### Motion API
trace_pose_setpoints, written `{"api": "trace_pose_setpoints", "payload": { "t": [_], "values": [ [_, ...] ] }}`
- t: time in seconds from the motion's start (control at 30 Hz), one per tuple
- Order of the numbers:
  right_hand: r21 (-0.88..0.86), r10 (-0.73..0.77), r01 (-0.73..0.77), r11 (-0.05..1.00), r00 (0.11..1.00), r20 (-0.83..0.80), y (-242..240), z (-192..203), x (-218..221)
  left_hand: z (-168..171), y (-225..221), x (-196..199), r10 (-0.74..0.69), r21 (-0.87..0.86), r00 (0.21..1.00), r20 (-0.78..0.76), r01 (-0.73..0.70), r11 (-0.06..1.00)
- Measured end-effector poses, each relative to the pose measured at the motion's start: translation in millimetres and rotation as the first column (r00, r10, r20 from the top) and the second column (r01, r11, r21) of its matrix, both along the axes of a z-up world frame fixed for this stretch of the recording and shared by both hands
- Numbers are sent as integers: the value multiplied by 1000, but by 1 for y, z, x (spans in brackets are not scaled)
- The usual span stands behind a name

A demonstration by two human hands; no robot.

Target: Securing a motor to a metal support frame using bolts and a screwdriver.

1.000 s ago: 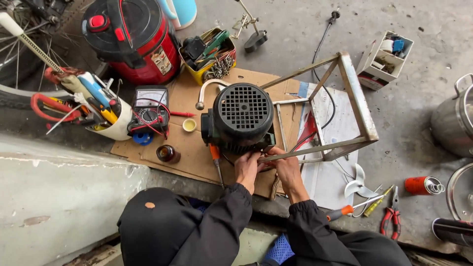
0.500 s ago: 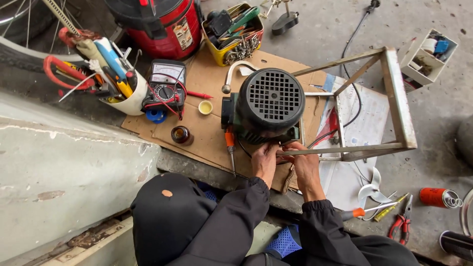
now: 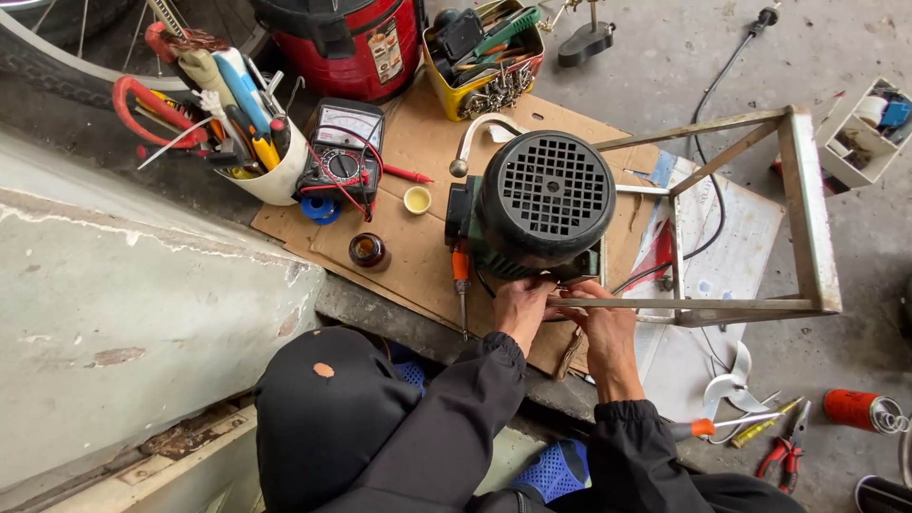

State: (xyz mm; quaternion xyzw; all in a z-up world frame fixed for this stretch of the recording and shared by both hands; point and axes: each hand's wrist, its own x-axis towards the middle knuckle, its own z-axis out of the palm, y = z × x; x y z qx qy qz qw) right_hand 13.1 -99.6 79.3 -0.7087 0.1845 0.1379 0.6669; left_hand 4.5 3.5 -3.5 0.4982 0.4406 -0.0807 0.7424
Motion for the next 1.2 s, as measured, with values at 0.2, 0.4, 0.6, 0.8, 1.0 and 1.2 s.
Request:
{"api": "trace_pose_setpoints", "payload": {
  "t": [0.2, 0.4, 0.6, 0.8, 1.0, 1.2],
  "values": [
    [9, -11, 10, 1000, 998, 62, -1, -9, 3, 10, -14, -5, 222, -223, 973, 61, -204, 953],
    [7, -15, 14, 1000, 997, 76, -8, -23, 4, 39, -10, -12, 245, -208, 968, 51, -229, 951],
    [-9, -8, 9, 1000, 997, 78, -7, -18, 3, 32, -16, -13, 251, -156, 966, 66, -239, 959],
    [-35, 30, -27, 999, 994, 103, -14, -31, 6, -14, -22, -7, 47, 85, 989, 143, -60, 995],
    [-16, 27, -26, 1000, 995, 93, -18, -37, 7, -17, -11, -1, 96, -71, 991, 98, -89, 994],
    [38, -40, 36, 999, 995, 91, -11, -32, 1, 26, -15, -5, 253, -205, 967, 38, -241, 949]
  ]
}}
